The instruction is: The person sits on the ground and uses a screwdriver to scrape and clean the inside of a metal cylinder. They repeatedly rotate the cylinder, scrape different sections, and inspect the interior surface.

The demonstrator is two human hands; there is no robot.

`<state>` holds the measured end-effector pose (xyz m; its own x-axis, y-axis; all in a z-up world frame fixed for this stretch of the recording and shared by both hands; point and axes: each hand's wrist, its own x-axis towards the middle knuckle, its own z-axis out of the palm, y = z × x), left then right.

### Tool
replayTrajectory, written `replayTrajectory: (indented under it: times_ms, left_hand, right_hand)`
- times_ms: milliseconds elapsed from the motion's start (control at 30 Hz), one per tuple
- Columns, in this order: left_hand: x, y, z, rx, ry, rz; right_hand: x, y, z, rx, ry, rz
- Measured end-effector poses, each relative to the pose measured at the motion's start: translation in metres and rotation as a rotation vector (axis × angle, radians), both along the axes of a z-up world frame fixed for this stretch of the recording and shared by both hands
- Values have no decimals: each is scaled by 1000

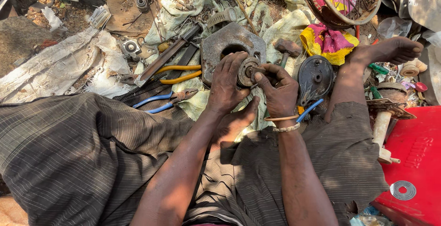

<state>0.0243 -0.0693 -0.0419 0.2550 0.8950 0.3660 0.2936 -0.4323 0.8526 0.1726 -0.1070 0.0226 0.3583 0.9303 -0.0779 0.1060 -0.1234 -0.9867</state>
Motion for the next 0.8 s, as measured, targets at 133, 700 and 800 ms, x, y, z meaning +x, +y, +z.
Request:
replayTrajectory:
  times_ms: [133, 700, 800]
  left_hand:
    - [2, 1, -3, 9, 14, 13]
    - [2, 1, 0, -16, 31, 7]
    - [2, 2, 1, 21, 24, 1]
  right_hand:
    - [0, 2, 2, -9, -85, -15]
    - [7, 0, 1, 8, -88, -37]
    - [10, 1, 0, 27, 301, -74]
